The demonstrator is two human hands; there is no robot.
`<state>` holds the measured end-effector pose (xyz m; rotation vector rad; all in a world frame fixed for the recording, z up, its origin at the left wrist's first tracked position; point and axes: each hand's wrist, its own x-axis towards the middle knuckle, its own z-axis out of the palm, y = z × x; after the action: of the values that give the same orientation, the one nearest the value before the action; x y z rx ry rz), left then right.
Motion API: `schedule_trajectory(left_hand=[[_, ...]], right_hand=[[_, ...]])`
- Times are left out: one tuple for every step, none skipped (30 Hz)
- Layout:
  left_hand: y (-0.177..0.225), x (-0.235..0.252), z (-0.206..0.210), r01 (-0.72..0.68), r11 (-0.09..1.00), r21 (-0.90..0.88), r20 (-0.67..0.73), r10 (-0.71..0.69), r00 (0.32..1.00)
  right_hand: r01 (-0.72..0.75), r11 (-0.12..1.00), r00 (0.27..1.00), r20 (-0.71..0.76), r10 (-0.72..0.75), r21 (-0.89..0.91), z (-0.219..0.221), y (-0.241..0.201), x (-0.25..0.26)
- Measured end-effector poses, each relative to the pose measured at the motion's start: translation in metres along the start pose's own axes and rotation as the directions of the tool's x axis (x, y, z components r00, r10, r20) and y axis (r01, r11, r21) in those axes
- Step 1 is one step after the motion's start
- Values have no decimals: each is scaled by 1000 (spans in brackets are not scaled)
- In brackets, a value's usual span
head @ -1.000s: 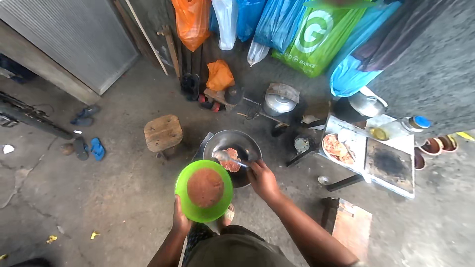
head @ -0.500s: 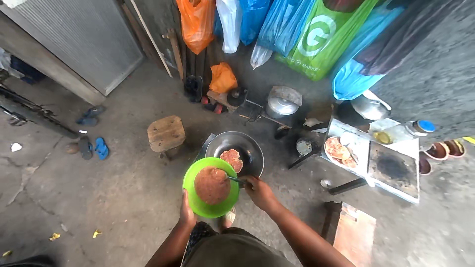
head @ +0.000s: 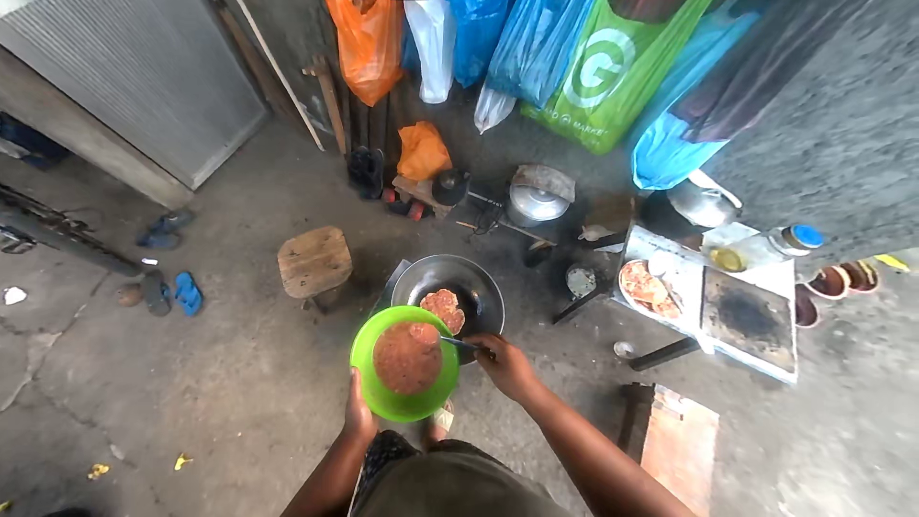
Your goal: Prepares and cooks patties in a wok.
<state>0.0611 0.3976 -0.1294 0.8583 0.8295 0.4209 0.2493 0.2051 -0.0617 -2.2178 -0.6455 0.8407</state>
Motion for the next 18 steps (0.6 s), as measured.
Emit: schedule_trajectory(left_hand=[[-1,1,-1,0,1000,-1,7,0,1000],[-1,1,-1,-1,1000,-1,12,1,1000],[0,1,-1,1,1000,0,12,-1,1000],[1,1,0,5,1000,2,6,-5,1000],[2,0,1,10,1000,8,-4,-10,1000],[2,0,1,12,1000,12,-6,-12,1000],[1,1,-1,9,1000,14,-4,-9,1000],[0,1,-2,8,1000,13,-4,-8,1000],[0,1,-4,7,1000,10,-4,-7,1000],[-1,1,-5,9,1000,7,-8,-9,1000],[-1,0,-6,12,1000,6,-17,-12,1000],[0,-2,-6,13,1000,3,-21,-13,1000],[0,-3,-7,10,1000,-13,-14,-10,1000],[0,-4,-9,5,1000,-29,-5,-5,1000],[1,-6,-10,-2,999,-39,1,2,1000],[3,-8,-11,-7,999,-48,1,7,1000],[5,-10,-11,-9,999,-52,0,9,1000],[6,-13,-11,-9,999,-52,-7,8,1000]], right_hand=[[4,1000,1000,0,-4,11,-1,1,1],[8,1000,1000,-3,-8,25,-2,2,1],[11,999,1000,-10,-11,43,-4,3,1],[13,998,1000,-21,-11,65,-6,4,2],[15,996,999,-37,-12,90,-9,6,3],[20,994,998,-60,-13,111,-11,8,5],[20,993,997,-82,-10,120,-14,11,8],[13,993,995,-103,-1,120,-17,15,11],[0,994,993,-120,13,111,-18,21,16],[-27,995,991,-129,39,93,-19,26,22],[-65,996,988,-133,73,62,-20,32,28],[-109,994,985,-134,111,23,-20,36,33],[-159,987,979,-132,155,-21,-19,40,40],[-211,975,971,-127,201,-70,-17,43,47],[-256,958,962,-127,240,-127,-14,47,54],[-298,935,952,-130,277,-191,-10,51,62],[-336,908,941,-131,312,-252,-6,54,69],[-366,879,931,-133,341,-305,-1,58,76]])
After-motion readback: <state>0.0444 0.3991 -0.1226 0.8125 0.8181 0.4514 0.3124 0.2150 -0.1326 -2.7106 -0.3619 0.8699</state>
